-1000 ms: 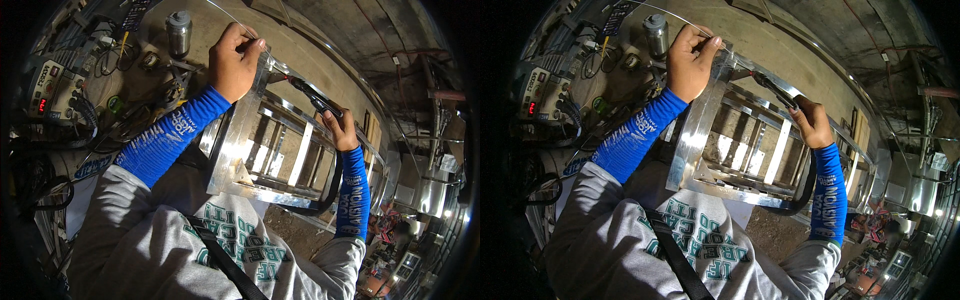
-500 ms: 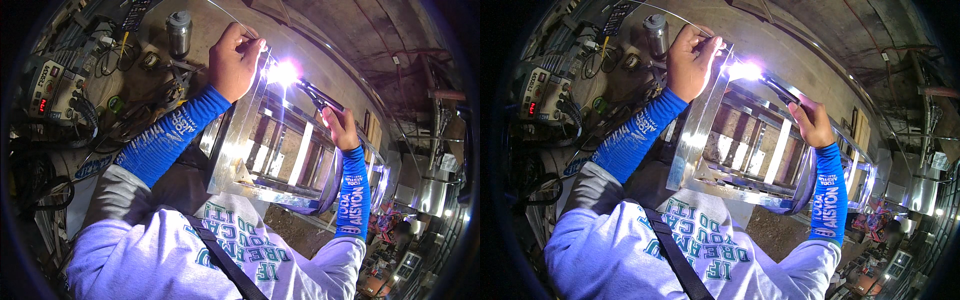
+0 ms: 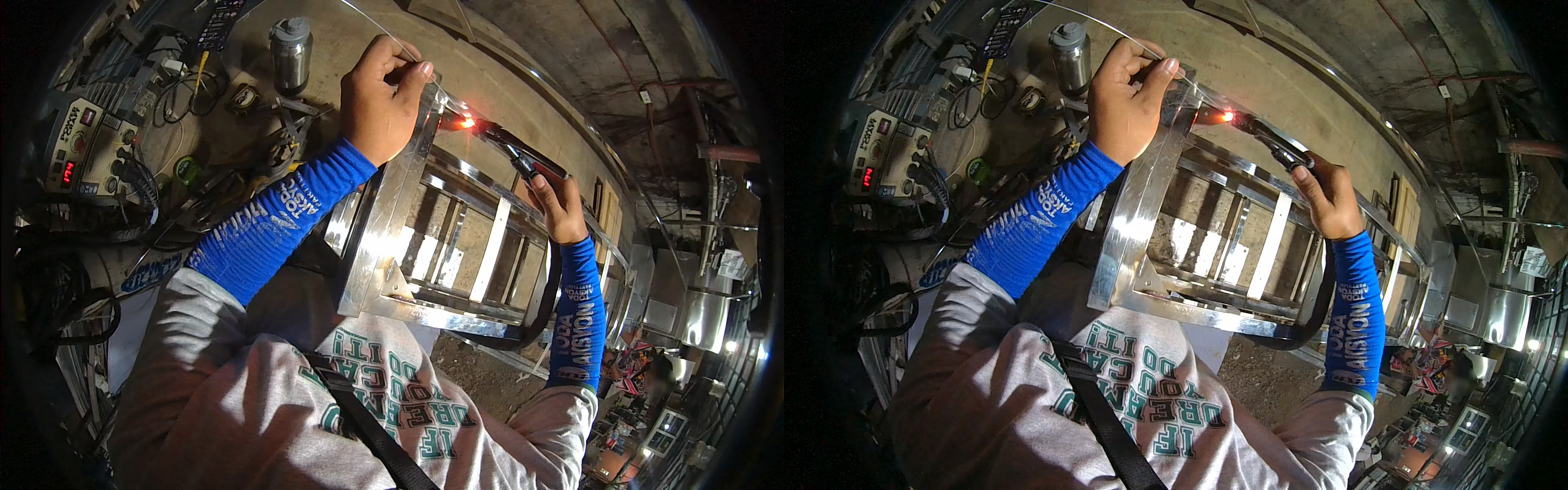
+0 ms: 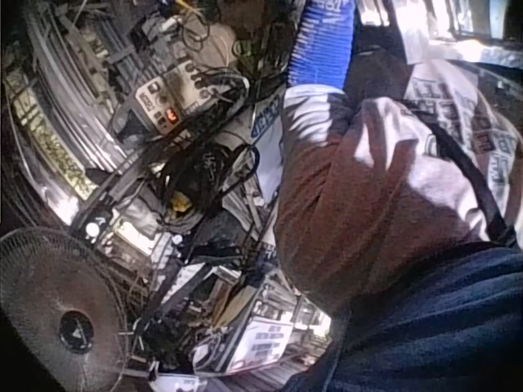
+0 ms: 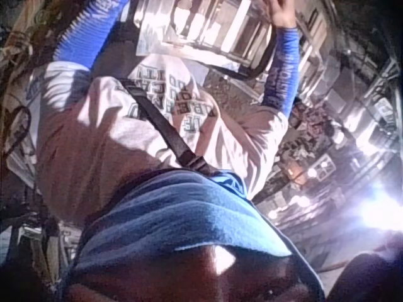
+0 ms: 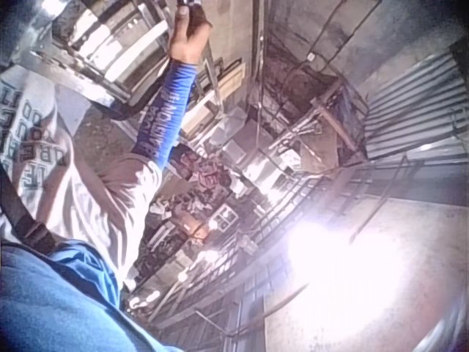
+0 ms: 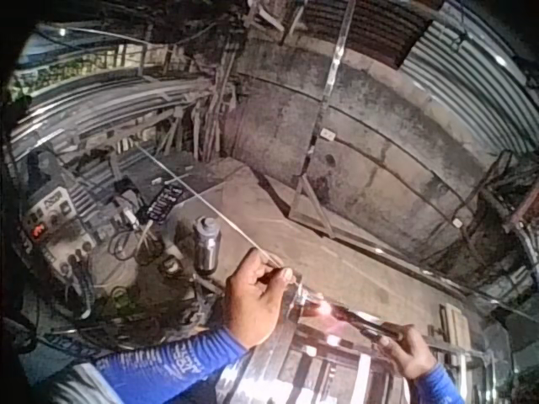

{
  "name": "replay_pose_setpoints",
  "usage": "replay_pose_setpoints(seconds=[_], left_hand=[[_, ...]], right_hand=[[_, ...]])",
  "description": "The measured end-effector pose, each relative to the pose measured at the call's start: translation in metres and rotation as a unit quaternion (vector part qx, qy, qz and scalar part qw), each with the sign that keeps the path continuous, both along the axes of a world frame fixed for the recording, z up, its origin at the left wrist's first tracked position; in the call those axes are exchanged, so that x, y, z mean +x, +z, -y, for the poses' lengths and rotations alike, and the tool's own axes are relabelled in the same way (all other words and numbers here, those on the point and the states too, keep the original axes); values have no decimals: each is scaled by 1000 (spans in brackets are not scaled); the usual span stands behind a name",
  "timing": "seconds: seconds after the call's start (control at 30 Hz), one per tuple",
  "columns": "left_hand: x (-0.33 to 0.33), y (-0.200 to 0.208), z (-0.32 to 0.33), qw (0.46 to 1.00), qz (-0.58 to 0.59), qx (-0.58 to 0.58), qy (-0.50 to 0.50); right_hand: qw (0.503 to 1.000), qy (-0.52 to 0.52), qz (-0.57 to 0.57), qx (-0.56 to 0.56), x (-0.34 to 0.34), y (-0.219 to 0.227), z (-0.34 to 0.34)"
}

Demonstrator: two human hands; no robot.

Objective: The person welds a rectangular metal frame using a handheld welding torch and filler rod. They repeatedly position the torch at joints, apply welds with bright sparks, and reposition the frame to access different seams.

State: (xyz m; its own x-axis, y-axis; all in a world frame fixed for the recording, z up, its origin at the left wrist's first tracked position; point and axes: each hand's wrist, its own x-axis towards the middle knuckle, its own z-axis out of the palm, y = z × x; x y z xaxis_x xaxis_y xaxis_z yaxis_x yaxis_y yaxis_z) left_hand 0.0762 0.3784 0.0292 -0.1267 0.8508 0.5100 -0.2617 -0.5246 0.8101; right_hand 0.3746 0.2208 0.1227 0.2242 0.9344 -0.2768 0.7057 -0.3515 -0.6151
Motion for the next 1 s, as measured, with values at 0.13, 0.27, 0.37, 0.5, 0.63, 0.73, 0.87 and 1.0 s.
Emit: replay_pose_setpoints(seconds=[0.13,0.27,0.37,0.5,0.63,0.73,0.87,1.0], left_hand=[[0,0,0,1000,5,-12,-9],[0,0,1,1000,3,-13,-11],[-1,0,1,1000,-19,4,6],[0,0,1,999,13,-28,-12],[-1,1,0,1000,-12,-16,2],[1,-2,-1,999,22,-10,-24],[-3,0,2,999,-20,-16,-39],[0,-1,-1,1000,-6,2,-7]], right_hand=[[992,59,-16,110,-15,-5,-2],[989,66,-6,131,-11,-10,0],[996,37,7,86,-13,-6,-1],[991,69,-94,62,-24,5,-8],[997,59,-53,17,-16,9,-8],[998,9,-56,25,-3,-5,-1],[996,-31,-72,47,4,-12,4],[998,-28,-42,28,6,-11,2]])
